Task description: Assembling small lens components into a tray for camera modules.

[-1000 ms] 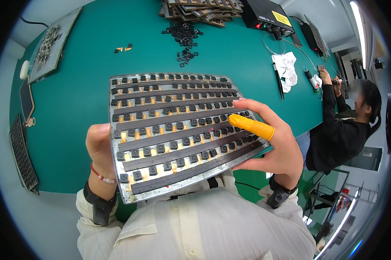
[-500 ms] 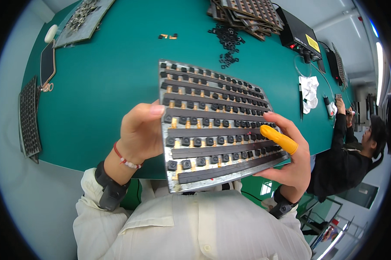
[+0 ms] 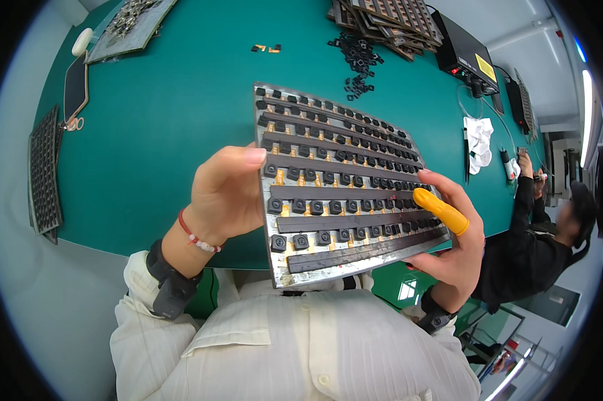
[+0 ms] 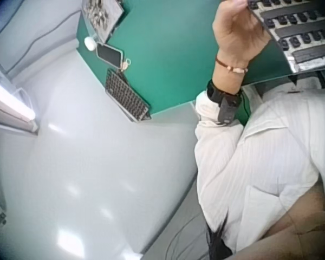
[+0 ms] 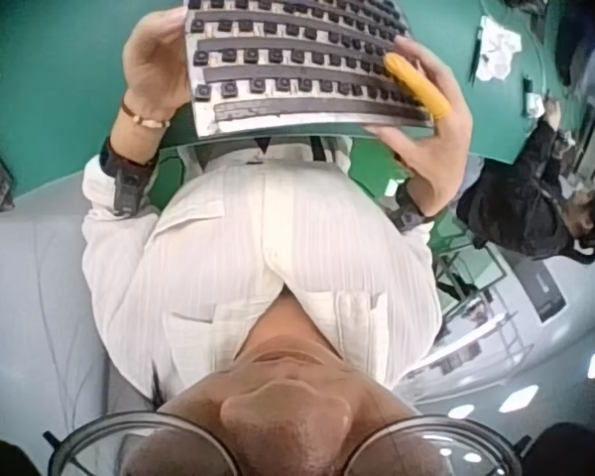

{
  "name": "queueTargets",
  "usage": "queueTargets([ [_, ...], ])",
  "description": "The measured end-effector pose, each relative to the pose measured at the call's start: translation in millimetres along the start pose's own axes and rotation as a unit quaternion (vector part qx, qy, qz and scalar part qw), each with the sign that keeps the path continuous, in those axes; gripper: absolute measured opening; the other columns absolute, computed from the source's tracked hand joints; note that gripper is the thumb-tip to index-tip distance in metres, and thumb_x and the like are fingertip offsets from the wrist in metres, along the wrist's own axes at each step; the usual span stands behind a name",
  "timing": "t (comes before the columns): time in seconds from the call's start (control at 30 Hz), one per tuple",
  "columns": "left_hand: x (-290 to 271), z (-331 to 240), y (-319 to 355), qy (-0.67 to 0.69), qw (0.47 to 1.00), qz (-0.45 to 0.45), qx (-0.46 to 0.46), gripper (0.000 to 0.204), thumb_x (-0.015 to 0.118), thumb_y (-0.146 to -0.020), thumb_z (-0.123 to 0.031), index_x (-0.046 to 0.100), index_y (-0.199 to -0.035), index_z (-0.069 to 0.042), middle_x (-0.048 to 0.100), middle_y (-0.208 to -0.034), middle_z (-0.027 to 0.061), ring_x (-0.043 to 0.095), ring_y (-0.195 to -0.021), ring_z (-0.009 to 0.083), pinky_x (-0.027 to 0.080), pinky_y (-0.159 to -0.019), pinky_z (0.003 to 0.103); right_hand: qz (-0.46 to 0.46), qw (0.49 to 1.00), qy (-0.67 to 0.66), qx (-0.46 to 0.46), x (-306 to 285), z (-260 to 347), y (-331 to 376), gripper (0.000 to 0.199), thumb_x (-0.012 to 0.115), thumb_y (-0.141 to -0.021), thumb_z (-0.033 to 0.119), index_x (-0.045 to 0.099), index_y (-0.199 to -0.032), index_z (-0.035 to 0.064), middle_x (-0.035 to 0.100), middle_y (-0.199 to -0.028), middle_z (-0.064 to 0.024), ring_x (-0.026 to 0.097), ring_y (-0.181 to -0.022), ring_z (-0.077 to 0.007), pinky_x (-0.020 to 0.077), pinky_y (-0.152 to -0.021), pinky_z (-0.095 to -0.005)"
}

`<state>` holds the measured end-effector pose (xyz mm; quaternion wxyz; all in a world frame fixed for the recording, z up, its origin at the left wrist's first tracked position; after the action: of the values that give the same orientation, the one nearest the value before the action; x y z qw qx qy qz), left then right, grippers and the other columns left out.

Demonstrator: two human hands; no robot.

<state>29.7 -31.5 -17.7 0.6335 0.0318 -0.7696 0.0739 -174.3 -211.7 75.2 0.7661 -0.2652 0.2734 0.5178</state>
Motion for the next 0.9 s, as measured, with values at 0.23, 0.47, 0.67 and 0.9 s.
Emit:
queueTargets([
  [0.23,-2.7,-0.8,3.5,-0.023,0.999,-0.006,0.023,0.052,0.045,-0.093,-0.025,0.049,-0.133,0.008,0.06,-0.128,0.0222,0.063,-0.112,0.0303,0.05,-0.096,0.043,-0.008,1.0,0.013,-0.005,-3.9,0.7,2.6,0.062,0.09,-0.057,0.021,0.068,-0.11,-0.0033,0.06,-0.128,-0.0192,0.059,-0.119,-0.0349,0.0452,-0.102,-0.0413],
  [0.47,-8.1,-6.6,11.3,-0.085,0.993,-0.076,0.031,0.051,0.048,-0.091,-0.027,0.055,-0.126,0.009,0.064,-0.121,0.0237,0.067,-0.104,0.0298,0.054,-0.09,0.042,-0.032,0.999,0.01,-0.012,-8.6,-3.9,7.9,0.066,0.091,-0.055,0.024,0.068,-0.111,-0.0029,0.06,-0.127,-0.0173,0.06,-0.118,-0.0334,0.0469,-0.099,-0.0395],
  [0.67,-12.8,-7.7,14.2,-0.101,0.985,-0.132,0.04,0.05,0.051,-0.088,-0.029,0.058,-0.121,0.009,0.066,-0.115,0.024,0.069,-0.097,0.029,0.056,-0.084,0.04,-0.042,0.999,0.02,-0.004,-15.8,-10.2,14.3,0.067,0.092,-0.055,0.026,0.068,-0.111,-0.0015,0.06,-0.127,-0.0164,0.061,-0.117,-0.0328,0.048,-0.098,-0.0386],
  [0.9,-9.5,-9.0,11.1,-0.098,0.986,-0.125,0.054,0.051,0.051,-0.088,-0.031,0.059,-0.12,0.009,0.067,-0.113,0.0255,0.07,-0.094,0.03,0.059,-0.078,0.04,-0.056,0.998,0.028,0.017,-23.5,-17.9,23.7,0.066,0.092,-0.055,0.025,0.068,-0.111,-0.0018,0.06,-0.127,-0.0158,0.061,-0.117,-0.0326,0.0484,-0.097,-0.0381],
])
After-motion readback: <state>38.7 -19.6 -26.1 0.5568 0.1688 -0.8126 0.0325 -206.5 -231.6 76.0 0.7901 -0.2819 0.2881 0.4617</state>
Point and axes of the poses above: each hand's wrist, its own y-axis away from the middle knuckle, its own x-axis out of the palm, z = x × y, the point moved 3 cm from there along -y, towards the middle knuckle
